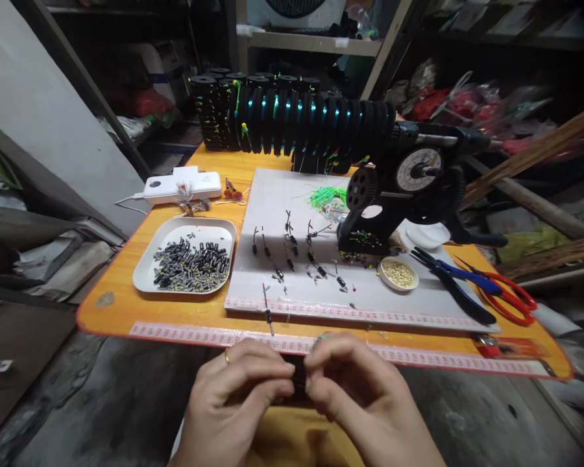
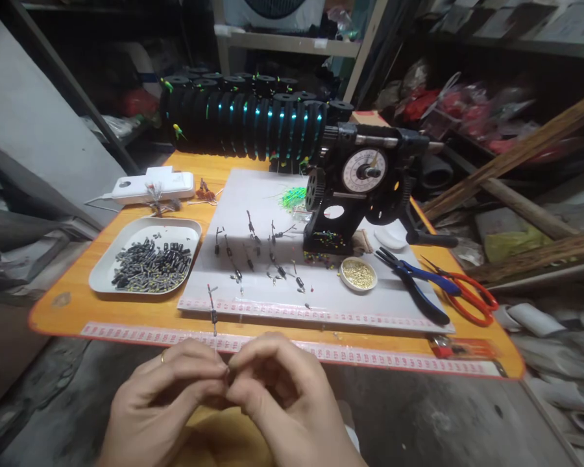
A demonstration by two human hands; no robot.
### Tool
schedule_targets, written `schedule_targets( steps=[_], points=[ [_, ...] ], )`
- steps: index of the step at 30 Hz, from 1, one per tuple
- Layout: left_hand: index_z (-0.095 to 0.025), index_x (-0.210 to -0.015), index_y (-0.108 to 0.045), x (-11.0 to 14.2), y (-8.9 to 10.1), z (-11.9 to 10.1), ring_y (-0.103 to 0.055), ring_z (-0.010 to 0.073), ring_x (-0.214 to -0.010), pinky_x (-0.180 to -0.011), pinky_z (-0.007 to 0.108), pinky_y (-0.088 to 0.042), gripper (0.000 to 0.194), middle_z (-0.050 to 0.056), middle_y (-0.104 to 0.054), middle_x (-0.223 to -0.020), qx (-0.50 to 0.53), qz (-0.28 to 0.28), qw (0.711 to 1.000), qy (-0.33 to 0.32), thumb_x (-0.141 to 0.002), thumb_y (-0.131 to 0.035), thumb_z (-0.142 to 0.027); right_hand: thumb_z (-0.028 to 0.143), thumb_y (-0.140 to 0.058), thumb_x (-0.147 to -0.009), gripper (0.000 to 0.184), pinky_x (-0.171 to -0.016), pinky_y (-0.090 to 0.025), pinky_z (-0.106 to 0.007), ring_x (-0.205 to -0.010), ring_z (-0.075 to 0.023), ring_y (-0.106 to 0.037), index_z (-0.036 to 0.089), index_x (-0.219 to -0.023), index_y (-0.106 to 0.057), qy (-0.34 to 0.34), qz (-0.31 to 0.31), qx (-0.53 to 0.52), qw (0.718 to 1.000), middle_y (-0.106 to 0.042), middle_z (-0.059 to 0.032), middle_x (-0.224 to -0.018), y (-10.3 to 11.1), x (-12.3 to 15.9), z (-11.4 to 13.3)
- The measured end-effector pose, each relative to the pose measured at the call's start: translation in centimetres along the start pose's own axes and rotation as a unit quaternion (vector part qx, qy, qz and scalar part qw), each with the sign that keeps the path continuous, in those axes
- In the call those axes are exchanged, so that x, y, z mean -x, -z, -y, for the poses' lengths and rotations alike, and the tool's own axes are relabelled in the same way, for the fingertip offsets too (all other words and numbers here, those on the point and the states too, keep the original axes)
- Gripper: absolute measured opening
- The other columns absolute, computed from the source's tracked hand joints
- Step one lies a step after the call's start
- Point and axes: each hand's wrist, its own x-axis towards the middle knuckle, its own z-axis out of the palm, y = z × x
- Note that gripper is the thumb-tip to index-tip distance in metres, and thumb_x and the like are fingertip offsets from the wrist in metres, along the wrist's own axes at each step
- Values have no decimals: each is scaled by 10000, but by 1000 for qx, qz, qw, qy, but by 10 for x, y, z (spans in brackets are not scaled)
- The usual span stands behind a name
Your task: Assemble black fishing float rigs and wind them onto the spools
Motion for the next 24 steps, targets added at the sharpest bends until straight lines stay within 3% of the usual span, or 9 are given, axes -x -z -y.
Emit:
schedule_targets(
  steps=[2,5,8,10,16,24],
  points=[
    [-257,-809,-763,-2,-5,-3,-665,121,-612,-553,179,-550,205,6,-690,-748,65,-13,996,58,-799,-655,-84,286,-714,-808,177,-563,-456,-176,-659,-98,-594,228,-885,-566,-54,-18,-65,996,-596,25,-736,-3,-3,-2],
    [-232,-778,-775,-4,-12,-7,-661,117,-592,-523,165,-536,159,21,-711,-734,132,-29,985,104,-787,-674,-110,317,-765,-757,281,-517,-428,-158,-623,-87,-587,212,-843,-520,-82,-34,-95,992,-587,34,-714,-7,-5,-4],
    [-213,-747,-769,-3,-18,-9,-655,102,-543,-496,138,-514,68,15,-736,-675,204,-110,955,185,-714,-761,-154,375,-763,-753,319,-509,-420,-161,-582,-77,-574,205,-816,-501,-90,-68,-104,988,-588,36,-684,-11,-6,-3],
    [-207,-764,-759,-1,-22,-10,-667,109,-526,-487,138,-518,116,18,-754,-662,244,-138,933,226,-662,-809,-183,399,-767,-744,341,-508,-414,-158,-570,-72,-571,206,-807,-493,-93,-80,-115,986,-588,42,-669,-13,-6,-2],
    [-191,-746,-726,0,-26,-17,-675,112,-513,-504,146,-546,223,8,-758,-639,253,-186,918,241,-576,-868,-223,409,-763,-746,346,-514,-415,-152,-559,-59,-522,203,-793,-489,-96,-83,-126,984,-546,55,-658,-16,-5,-2],
    [-192,-751,-727,-2,-28,-21,-674,109,-502,-489,133,-539,252,7,-756,-625,262,-185,917,237,-556,-880,-235,363,-716,-807,299,-515,-438,-171,-560,-69,-528,212,-818,-458,-77,-33,-131,988,-547,42,-682,-10,-6,-8]
  ],
)
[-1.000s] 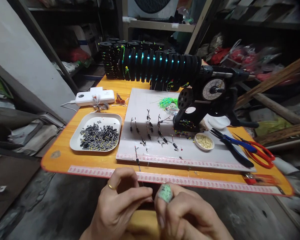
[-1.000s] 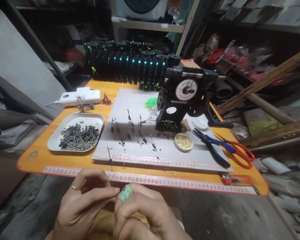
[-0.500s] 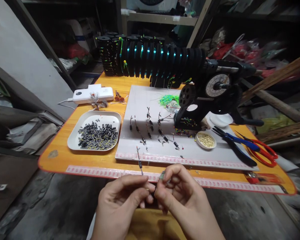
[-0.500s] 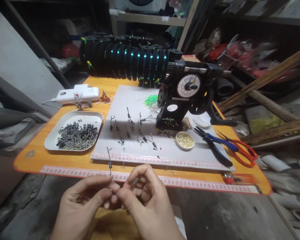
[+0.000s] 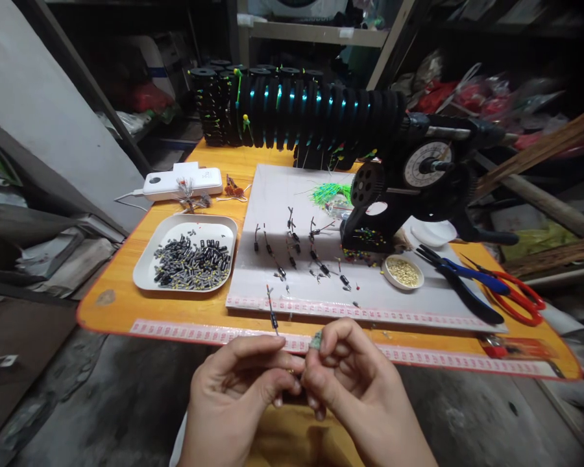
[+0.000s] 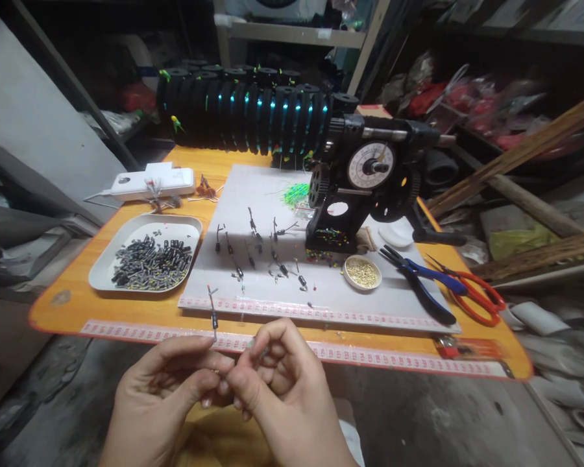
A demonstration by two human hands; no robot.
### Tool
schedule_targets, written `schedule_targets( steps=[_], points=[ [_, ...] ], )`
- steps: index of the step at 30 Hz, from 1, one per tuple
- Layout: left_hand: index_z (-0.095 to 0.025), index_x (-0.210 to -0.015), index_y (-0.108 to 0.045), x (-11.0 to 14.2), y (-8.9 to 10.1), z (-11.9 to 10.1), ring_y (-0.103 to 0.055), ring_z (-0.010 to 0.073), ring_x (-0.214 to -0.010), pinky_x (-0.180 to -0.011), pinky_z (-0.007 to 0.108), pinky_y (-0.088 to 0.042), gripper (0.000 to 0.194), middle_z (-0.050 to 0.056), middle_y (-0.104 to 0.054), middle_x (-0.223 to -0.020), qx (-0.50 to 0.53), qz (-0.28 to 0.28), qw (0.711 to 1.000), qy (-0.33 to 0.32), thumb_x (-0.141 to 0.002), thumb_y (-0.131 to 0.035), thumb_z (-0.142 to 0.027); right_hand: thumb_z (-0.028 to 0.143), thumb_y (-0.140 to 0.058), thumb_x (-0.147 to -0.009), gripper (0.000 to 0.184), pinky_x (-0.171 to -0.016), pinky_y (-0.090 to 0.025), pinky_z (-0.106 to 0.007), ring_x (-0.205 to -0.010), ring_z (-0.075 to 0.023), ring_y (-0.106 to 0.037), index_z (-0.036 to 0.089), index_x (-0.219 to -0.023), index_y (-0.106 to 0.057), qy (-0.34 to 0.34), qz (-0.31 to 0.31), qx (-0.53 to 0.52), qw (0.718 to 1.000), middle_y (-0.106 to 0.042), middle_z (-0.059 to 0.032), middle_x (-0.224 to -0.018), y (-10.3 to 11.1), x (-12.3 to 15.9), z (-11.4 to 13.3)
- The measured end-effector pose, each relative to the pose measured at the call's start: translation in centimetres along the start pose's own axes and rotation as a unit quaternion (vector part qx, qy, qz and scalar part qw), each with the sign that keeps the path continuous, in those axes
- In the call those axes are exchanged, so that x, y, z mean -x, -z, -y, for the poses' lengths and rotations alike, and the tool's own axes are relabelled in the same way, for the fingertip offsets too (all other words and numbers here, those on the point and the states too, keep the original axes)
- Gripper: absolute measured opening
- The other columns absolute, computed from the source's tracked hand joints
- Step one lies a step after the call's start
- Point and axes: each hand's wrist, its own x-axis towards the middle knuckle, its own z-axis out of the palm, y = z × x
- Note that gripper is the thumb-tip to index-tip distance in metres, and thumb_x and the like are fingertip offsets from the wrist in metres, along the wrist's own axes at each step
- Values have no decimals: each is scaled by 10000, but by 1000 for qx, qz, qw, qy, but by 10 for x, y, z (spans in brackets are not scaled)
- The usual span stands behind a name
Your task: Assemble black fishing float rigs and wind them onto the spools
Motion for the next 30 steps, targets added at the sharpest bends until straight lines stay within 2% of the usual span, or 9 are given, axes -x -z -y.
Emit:
schedule_targets(
  steps=[7,9,12,15,19,22,24,26,30],
  points=[
    [-244,-741,-756,2,1,3,-705,133,-539,-516,149,-572,173,-14,-762,-640,8,24,999,-27,-604,-853,-203,341,-724,-804,316,-506,-441,-165,-547,-58,-533,206,-798,-438,-6,9,-14,1000,-543,53,-669,0,-1,0],
    [-269,-748,-769,1,5,4,-712,136,-561,-543,160,-583,151,-22,-768,-671,-65,39,992,-102,-652,-818,-165,358,-749,-775,353,-501,-439,-161,-534,-56,-531,204,-767,-432,-9,-11,-25,1000,-550,57,-640,-3,-1,2],
    [-289,-818,-780,0,12,2,-725,156,-629,-602,202,-597,259,-19,-780,-759,-178,94,948,-248,-696,-760,-61,370,-817,-685,426,-495,-459,-180,-516,-72,-539,208,-726,-425,-13,-39,-34,999,-574,50,-619,-6,-1,6],
    [-287,-915,-767,-3,16,-4,-736,187,-727,-656,249,-603,383,-6,-785,-842,-224,158,909,-313,-701,-717,27,336,-862,-617,469,-488,-480,-198,-493,-81,-547,212,-707,-419,-18,-36,-38,998,-580,53,-605,-6,-4,7],
    [-277,-857,-753,-8,19,-6,-724,157,-739,-672,224,-587,346,-15,-771,-834,-243,171,905,-306,-722,-681,34,344,-812,-695,387,-488,-478,-175,-503,-58,-553,205,-773,-459,-17,-6,-53,998,-599,54,-670,-3,-5,5],
    [-272,-757,-726,-11,21,-3,-710,144,-768,-693,224,-578,244,-22,-745,-858,-245,147,924,-252,-738,-695,-31,301,-658,-854,160,-573,-518,-191,-619,-76,-605,210,-858,-527,70,-5,57,996,-638,6,-817,2,-2,4],
    [-260,-705,-706,-12,23,-2,-688,129,-771,-704,214,-565,197,-26,-704,-847,-254,129,931,-227,-739,-707,-66,199,-582,-892,45,-653,-543,-206,-722,-100,-638,222,-925,-563,161,-17,202,966,-649,-14,-882,6,2,5],
    [-251,-691,-692,-13,25,-3,-658,106,-767,-696,179,-543,176,-29,-654,-833,-272,118,927,-229,-736,-715,-82,103,-559,-868,177,-698,-556,-211,-782,-116,-653,230,-992,-560,239,-20,332,912,-651,-21,-920,10,6,5],
    [-244,-741,-658,-16,26,-7,-612,83,-748,-662,131,-511,156,-32,-597,-806,-290,128,913,-255,-786,-669,-95,26,-563,-819,256,-667,-559,-197,-748,-116,-657,205,-998,-523,329,-22,443,833,-652,-34,-917,13,11,5]
  ],
)
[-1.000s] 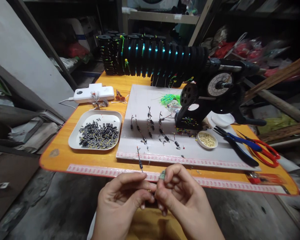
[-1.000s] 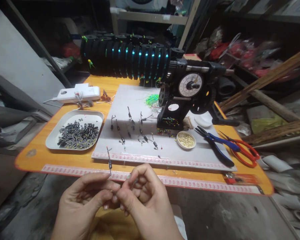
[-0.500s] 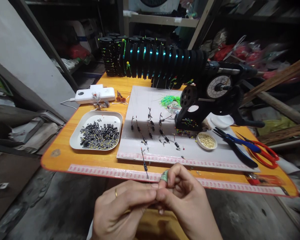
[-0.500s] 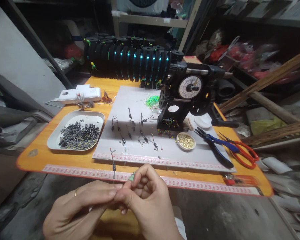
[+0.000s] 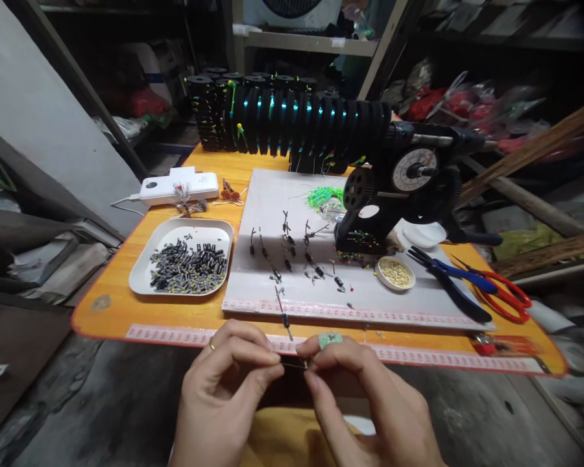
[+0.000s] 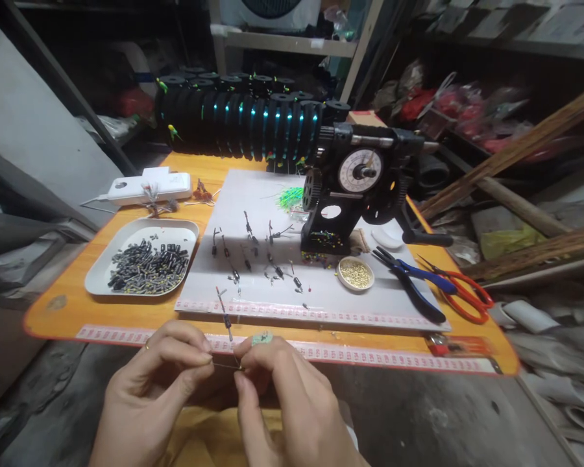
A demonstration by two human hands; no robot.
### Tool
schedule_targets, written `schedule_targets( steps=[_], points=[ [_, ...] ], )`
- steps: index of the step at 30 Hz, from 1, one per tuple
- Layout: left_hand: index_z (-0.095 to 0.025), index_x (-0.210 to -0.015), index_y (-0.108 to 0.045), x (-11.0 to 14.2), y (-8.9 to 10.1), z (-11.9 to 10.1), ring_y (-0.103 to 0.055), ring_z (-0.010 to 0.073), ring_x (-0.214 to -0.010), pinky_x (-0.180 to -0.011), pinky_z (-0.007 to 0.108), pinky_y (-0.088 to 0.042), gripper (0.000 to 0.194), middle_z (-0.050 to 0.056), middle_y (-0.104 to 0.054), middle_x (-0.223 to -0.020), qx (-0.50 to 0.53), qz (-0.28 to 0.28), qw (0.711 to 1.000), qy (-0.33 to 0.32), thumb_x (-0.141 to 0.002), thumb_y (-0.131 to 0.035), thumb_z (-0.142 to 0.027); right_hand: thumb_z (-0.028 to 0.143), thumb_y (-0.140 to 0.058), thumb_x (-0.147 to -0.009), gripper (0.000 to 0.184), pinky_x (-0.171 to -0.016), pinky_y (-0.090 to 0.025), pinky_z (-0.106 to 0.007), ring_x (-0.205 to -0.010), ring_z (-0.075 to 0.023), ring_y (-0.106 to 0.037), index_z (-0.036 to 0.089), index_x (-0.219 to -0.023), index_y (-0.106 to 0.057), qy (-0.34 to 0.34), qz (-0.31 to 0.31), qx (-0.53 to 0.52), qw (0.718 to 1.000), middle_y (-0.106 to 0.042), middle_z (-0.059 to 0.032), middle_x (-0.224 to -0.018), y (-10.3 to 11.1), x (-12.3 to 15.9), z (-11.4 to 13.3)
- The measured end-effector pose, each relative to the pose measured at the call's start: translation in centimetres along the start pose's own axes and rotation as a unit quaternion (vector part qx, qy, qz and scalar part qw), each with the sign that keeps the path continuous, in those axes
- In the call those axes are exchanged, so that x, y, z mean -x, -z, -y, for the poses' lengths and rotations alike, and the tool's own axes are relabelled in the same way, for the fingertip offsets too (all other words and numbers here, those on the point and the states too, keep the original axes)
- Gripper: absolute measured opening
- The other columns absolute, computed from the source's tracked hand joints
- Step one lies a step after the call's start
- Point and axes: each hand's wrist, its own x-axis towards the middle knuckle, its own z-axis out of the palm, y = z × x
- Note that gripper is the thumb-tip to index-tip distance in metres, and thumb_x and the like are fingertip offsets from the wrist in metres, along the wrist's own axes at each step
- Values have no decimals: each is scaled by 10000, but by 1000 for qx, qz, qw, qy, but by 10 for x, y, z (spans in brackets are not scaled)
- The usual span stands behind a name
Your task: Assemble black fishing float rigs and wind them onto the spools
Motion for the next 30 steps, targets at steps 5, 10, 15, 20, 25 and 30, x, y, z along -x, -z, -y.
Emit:
schedule_targets(
  steps=[5,10,15,20,25,30],
  points=[
    [-232,-764,-620,-5,-2,-2,-598,82,-769,-679,125,-502,156,-30,-573,-797,6,11,999,-29,-820,-634,-86,-31,-563,-795,262,-622,-537,-216,-695,-128,-639,177,-946,-516,78,-35,62,994,-641,-43,-810,2,-2,3],
    [-241,-1001,-573,-5,-8,-3,-616,83,-792,-697,190,-538,266,33,-537,-1121,44,43,996,-72,-853,-543,-22,-30,-551,-788,248,-559,-503,-209,-621,-107,-590,194,-883,-497,57,-43,44,996,-595,-6,-737,10,-9,8],
    [-173,-1375,-356,-24,-12,-7,-635,142,-994,-807,215,-547,638,144,-534,-1321,-75,159,943,-282,-810,-549,56,-13,-533,-794,238,-598,-504,-174,-651,-86,-600,210,-857,-479,31,-10,33,999,-581,17,-741,28,-18,17],
    [-115,-1290,-478,-48,-9,-13,-668,111,-923,-854,192,-513,450,62,-732,-1003,-141,177,901,-371,-860,-576,-25,-16,-503,-790,232,-588,-481,-169,-643,-79,-585,204,-864,-493,48,23,75,996,-571,23,-729,47,-33,21],
    [-97,-1184,-599,-57,2,-13,-666,165,-826,-672,272,-524,294,114,-729,-1011,-208,195,851,-441,-896,-540,-105,-11,-520,-787,244,-580,-486,-157,-675,-84,-597,208,-892,-494,36,61,60,996,-590,20,-762,54,-43,18],
    [-116,-1006,-643,-54,2,-18,-673,151,-750,-668,244,-531,178,90,-724,-857,-198,156,880,-401,-877,-536,-57,44,-603,-810,230,-684,-540,-171,-780,-101,-630,241,-910,-539,-38,-7,-93,995,-621,16,-841,34,-40,14]
  ],
)
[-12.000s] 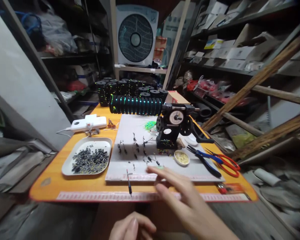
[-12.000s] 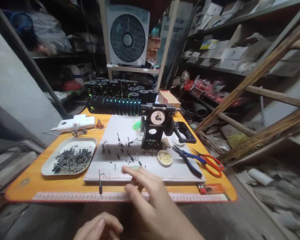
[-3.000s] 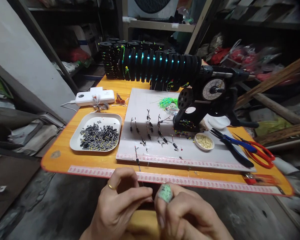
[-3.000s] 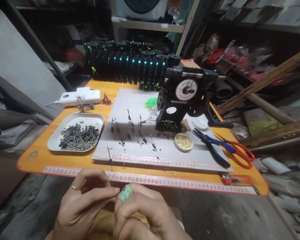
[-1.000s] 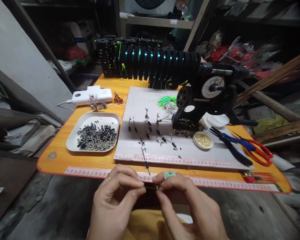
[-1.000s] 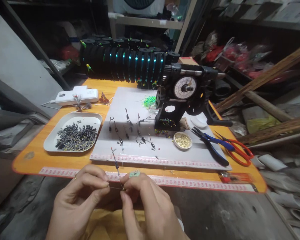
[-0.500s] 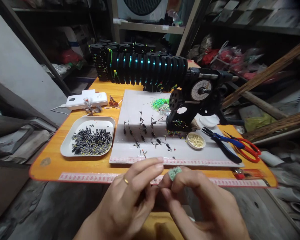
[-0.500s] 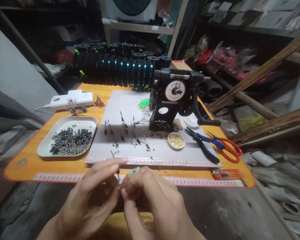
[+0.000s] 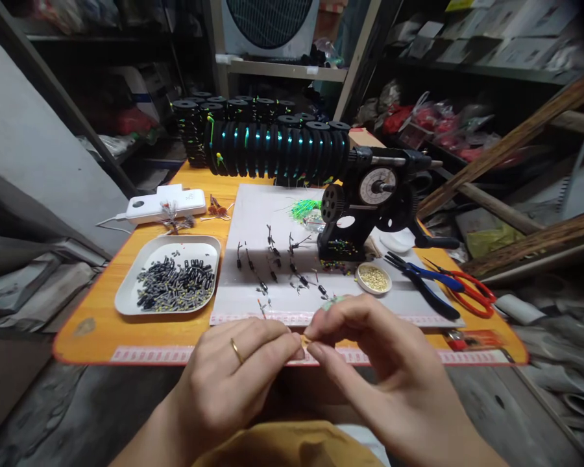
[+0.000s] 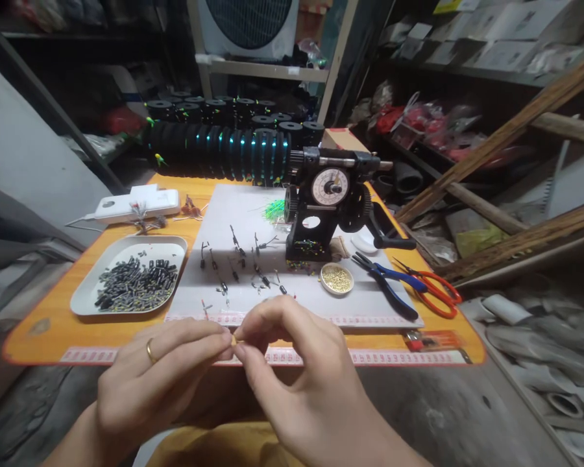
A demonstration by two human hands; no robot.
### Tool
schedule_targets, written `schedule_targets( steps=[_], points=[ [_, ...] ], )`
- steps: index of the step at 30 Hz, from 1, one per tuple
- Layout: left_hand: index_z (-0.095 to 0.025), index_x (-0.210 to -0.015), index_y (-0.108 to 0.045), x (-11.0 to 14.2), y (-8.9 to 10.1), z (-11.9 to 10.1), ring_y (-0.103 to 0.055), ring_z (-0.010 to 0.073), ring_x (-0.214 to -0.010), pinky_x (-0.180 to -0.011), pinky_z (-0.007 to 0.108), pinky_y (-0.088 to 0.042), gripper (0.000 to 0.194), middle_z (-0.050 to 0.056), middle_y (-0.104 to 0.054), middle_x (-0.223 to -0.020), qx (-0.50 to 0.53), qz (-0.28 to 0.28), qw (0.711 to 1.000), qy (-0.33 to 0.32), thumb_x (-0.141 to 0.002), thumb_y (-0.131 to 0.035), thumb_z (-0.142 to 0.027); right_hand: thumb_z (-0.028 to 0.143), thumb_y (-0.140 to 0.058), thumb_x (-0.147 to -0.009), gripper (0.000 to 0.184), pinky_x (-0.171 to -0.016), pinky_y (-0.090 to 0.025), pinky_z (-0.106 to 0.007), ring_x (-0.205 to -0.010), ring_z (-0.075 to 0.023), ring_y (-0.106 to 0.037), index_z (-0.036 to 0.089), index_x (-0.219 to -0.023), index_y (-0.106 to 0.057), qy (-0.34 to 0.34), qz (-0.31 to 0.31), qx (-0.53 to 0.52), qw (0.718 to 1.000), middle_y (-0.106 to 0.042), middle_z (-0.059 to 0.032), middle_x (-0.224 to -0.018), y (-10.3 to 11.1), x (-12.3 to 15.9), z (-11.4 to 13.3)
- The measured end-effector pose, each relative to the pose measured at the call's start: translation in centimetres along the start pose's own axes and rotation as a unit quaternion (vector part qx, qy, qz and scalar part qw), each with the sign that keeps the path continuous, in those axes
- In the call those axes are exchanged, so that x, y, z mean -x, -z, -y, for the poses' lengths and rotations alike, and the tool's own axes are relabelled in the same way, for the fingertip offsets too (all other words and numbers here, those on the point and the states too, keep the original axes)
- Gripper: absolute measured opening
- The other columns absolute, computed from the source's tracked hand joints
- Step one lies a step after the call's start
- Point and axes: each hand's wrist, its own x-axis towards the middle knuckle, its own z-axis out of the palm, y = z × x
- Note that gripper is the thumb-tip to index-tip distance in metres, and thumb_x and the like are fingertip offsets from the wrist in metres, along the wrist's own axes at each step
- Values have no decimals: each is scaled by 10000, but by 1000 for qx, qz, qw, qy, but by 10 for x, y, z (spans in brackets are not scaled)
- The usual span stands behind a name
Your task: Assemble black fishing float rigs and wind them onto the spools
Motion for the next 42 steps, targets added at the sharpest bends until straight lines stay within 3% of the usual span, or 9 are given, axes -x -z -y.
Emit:
schedule_targets(
  steps=[3,5,8,10,14,19,31,35,42],
  points=[
    [-144,-928,-631,-1,0,-9,-655,113,-699,-637,194,-524,194,39,-691,-767,118,-33,988,95,-825,-570,9,29,-609,-812,227,-697,-569,-215,-787,-121,-646,240,-881,-560,26,-109,-125,986,-616,10,-809,-17,5,-7],
    [-165,-916,-626,-1,3,-13,-644,104,-686,-624,189,-518,201,16,-675,-743,178,-36,973,142,-821,-583,7,-17,-606,-791,274,-712,-578,-247,-807,-141,-653,228,-914,-599,111,-134,-103,979,-642,-9,-834,-22,7,-11],
    [-192,-869,-621,-1,11,-16,-629,103,-662,-600,196,-504,178,-6,-659,-716,199,-37,960,193,-832,-587,-21,-24,-603,-800,306,-766,-579,-298,-917,-193,-652,165,-1037,-641,249,-72,71,963,-685,-82,-955,-16,7,-9],
    [-205,-837,-616,-1,15,-16,-619,105,-646,-579,202,-492,162,-15,-648,-702,198,-33,954,221,-845,-579,-47,9,-570,-844,260,-801,-573,-320,-972,-219,-642,108,-1077,-633,281,-13,170,945,-688,-126,-982,-6,6,-5],
    [-212,-814,-610,2,18,-14,-607,110,-641,-568,216,-478,146,-18,-640,-701,200,-29,947,251,-853,-582,-74,75,-522,-897,160,-780,-572,-302,-906,-214,-667,121,-1006,-630,290,42,254,922,-699,-118,-894,8,1,1],
    [-212,-833,-608,6,18,-13,-611,111,-663,-591,222,-481,178,-17,-639,-713,198,-35,950,239,-842,-576,-37,92,-560,-862,148,-633,-564,-259,-729,-171,-666,234,-878,-598,228,93,277,929,-687,-41,-822,10,-4,-1],
    [-147,-906,-665,-1,15,-2,-620,115,-651,-566,204,-483,178,39,-677,-754,91,-32,982,163,-807,-606,-11,55,-562,-837,212,-597,-535,-231,-663,-142,-650,232,-737,-501,222,18,259,940,-666,-14,-728,-1,-14,4],
    [-171,-851,-632,1,16,-2,-601,116,-632,-544,214,-464,128,19,-647,-724,89,-20,975,205,-821,-607,-49,28,-574,-810,224,-589,-523,-256,-666,-152,-644,230,-846,-485,223,-29,243,944,-653,-13,-729,-7,-9,-11],
    [-150,-866,-630,1,15,0,-610,102,-688,-625,194,-484,137,20,-639,-756,60,-11,978,198,-834,-587,-24,57,-471,-877,166,-660,-528,-304,-719,-172,-641,194,-956,-524,233,4,268,935,-655,-60,-800,-22,-3,-29]
  ],
)
